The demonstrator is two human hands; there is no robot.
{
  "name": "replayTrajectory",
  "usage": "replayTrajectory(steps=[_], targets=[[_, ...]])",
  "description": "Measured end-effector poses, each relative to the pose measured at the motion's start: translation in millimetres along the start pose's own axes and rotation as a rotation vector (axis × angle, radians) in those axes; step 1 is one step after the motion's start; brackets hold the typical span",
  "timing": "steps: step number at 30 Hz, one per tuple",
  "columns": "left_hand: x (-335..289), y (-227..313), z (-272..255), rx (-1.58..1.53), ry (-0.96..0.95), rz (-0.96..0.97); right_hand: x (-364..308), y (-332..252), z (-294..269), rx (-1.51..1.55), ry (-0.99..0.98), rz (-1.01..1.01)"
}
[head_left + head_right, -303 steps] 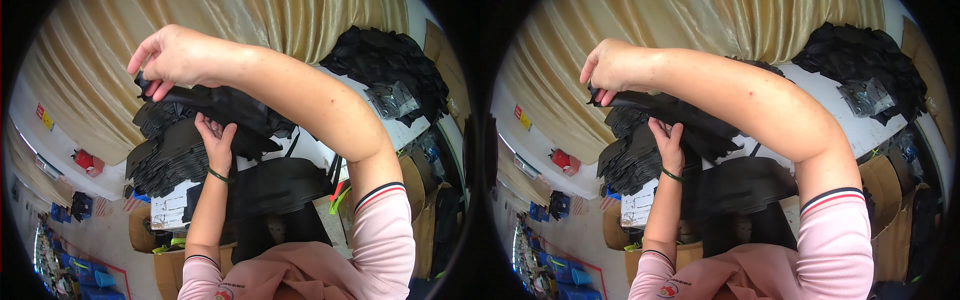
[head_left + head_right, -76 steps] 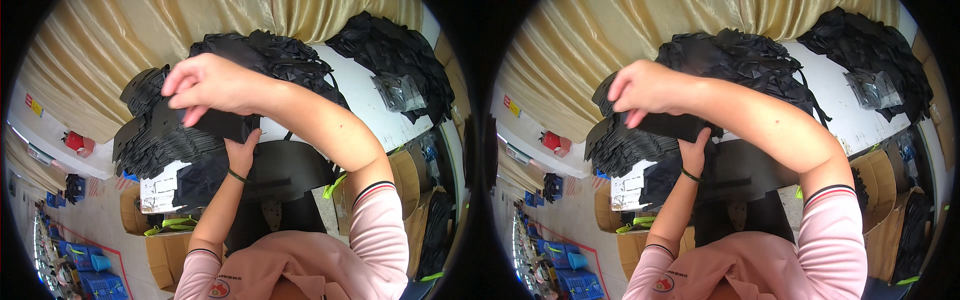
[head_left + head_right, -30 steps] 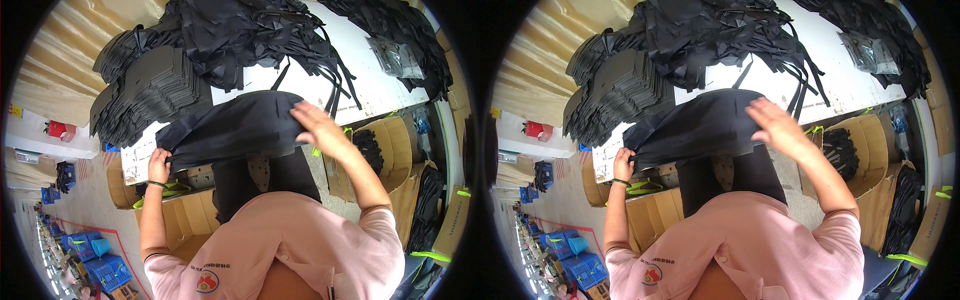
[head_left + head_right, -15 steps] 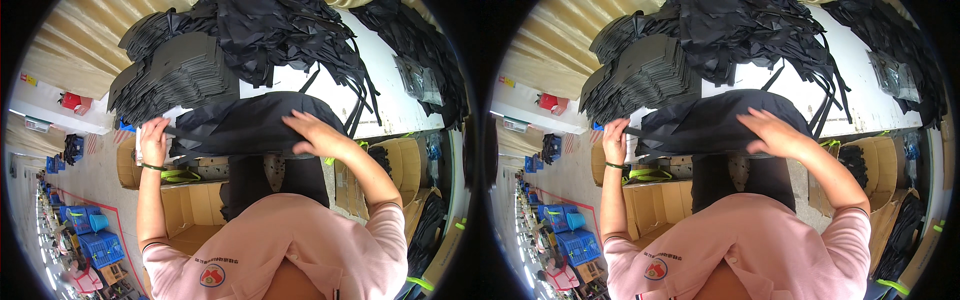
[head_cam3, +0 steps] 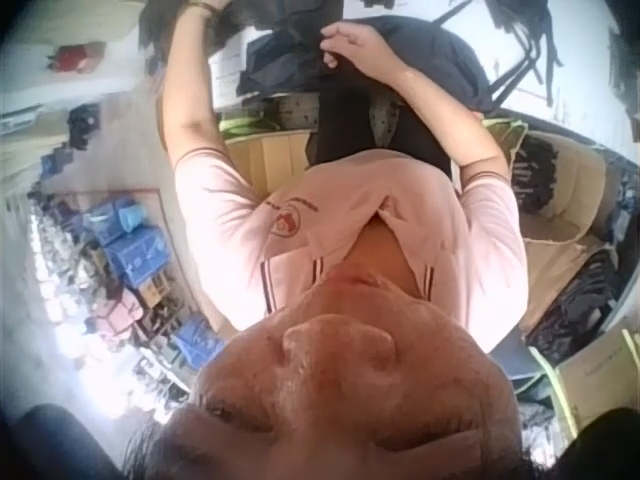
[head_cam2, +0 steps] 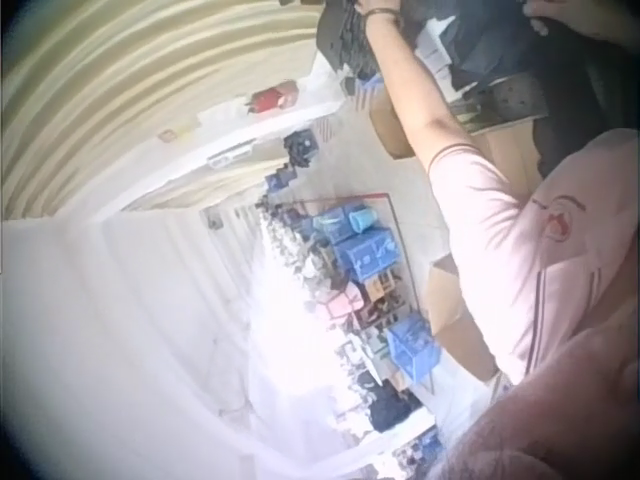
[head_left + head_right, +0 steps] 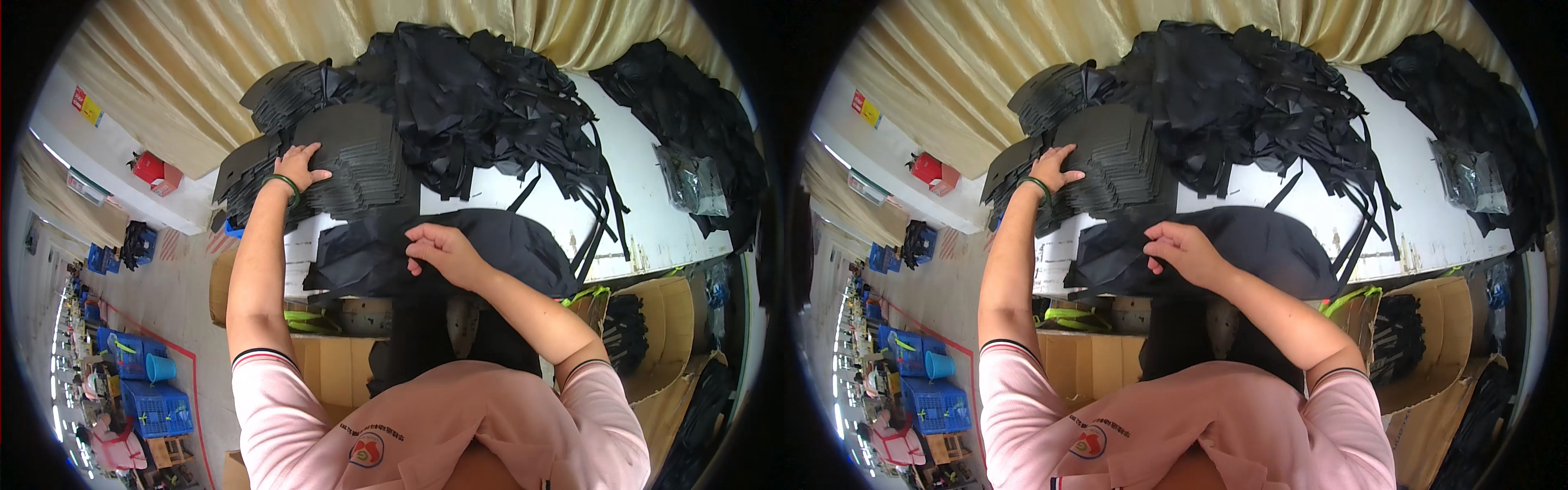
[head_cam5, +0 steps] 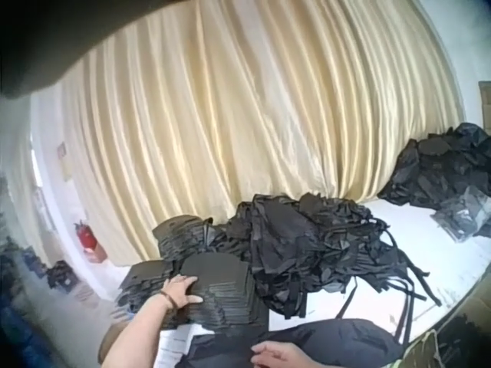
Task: Sorting and stacking black fabric pieces and straps at a manufacturing workbench.
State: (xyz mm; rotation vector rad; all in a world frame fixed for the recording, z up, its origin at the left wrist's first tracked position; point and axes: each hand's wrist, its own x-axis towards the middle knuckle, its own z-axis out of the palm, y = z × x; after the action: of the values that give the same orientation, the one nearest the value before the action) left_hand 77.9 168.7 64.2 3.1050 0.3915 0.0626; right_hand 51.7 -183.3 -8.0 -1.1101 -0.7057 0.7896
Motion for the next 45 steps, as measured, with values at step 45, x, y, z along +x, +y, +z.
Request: replayTrajectory(steps=[45], targets=[[-170,83,14,-1.638,0.811,-0.093,-127,-28,-120,-0.123,0.435,0.295]])
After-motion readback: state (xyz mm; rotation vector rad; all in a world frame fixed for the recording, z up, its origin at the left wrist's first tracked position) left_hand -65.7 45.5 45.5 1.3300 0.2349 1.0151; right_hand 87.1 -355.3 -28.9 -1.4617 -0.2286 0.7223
